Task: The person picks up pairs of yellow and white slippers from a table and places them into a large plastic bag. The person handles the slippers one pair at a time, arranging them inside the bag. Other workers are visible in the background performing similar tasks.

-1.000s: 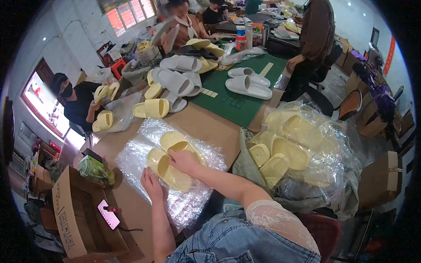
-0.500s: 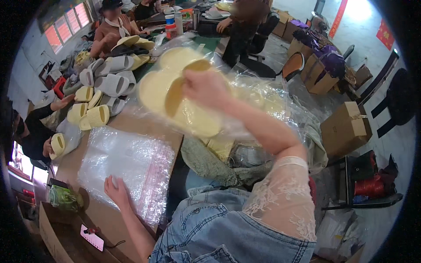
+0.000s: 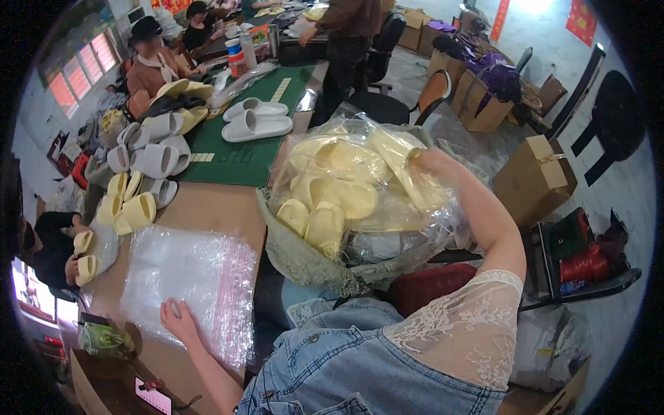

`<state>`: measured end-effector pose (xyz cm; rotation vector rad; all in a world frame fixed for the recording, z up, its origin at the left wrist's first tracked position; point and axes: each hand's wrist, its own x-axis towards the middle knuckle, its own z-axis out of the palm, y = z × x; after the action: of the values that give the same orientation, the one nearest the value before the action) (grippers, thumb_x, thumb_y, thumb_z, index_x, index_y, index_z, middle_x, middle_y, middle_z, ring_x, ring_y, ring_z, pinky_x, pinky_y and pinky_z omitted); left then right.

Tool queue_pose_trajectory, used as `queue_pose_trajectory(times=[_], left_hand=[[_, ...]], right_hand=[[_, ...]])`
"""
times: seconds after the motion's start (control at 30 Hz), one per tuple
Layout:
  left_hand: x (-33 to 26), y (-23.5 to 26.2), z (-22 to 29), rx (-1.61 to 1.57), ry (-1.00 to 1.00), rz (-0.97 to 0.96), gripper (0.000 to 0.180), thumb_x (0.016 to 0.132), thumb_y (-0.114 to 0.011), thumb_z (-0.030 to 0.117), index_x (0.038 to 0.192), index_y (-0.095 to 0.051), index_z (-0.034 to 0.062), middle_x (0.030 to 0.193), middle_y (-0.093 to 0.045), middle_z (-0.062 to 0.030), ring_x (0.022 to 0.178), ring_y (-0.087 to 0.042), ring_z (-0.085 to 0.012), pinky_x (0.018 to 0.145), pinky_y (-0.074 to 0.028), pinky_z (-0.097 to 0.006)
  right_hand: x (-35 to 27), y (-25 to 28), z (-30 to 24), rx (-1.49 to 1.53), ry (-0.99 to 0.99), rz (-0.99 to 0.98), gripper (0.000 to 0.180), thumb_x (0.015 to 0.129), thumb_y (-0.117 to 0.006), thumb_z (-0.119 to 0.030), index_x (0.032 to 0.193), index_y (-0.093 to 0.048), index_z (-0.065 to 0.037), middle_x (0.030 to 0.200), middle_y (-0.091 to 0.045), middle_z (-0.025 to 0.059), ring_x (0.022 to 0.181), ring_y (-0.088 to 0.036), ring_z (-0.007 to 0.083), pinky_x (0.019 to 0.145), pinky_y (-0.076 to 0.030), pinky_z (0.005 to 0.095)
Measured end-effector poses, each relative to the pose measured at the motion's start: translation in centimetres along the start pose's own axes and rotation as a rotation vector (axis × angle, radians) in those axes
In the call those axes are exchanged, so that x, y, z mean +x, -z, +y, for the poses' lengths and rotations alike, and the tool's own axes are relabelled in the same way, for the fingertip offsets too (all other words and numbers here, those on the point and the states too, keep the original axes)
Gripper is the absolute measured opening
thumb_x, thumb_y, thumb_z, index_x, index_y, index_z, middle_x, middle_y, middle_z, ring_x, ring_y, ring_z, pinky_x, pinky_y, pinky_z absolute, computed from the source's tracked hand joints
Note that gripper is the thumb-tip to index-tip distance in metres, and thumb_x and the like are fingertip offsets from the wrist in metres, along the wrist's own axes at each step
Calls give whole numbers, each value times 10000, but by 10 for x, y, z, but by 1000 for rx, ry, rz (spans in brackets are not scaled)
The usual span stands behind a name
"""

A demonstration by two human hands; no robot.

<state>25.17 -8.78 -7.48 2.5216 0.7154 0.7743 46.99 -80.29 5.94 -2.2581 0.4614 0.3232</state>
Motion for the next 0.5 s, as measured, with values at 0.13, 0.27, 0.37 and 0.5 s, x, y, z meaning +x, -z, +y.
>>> queue_pose_trajectory(times=[0.13,0.27,0.37,0.5], left_hand=[[1,-4,-8,13,-22,-20,381,863,-647,208,1185,-606,9,1335,-482,-232,1260,-403,-389,1063,-314,-484],[3,-6,-4,2,1,-26,394,860,-645,217,1189,-602,4,1343,-476,-235,1269,-398,-389,1071,-308,-493],[0,3,-7,20,17,-15,399,855,-654,214,1189,-602,1,1345,-475,-235,1270,-397,-390,1066,-314,-492],[0,0,4,-10,20,-23,395,850,-658,201,1184,-602,-1,1338,-475,-242,1259,-407,-394,1058,-318,-494]], right_hand=[[29,-1,47,159,-85,42,146,793,-715,-201,802,-703,-56,646,-585,-2,528,-503,103,461,-350,268],[54,-15,63,-321,98,184,238,803,-683,-229,826,-702,7,722,-664,88,609,-612,187,556,-468,329],[47,-33,26,-659,117,270,373,789,-676,-330,836,-699,40,820,-700,192,728,-680,284,656,-517,409],[62,-14,35,-468,84,337,394,760,-689,-348,876,-710,28,854,-698,216,788,-687,336,701,-526,420]])
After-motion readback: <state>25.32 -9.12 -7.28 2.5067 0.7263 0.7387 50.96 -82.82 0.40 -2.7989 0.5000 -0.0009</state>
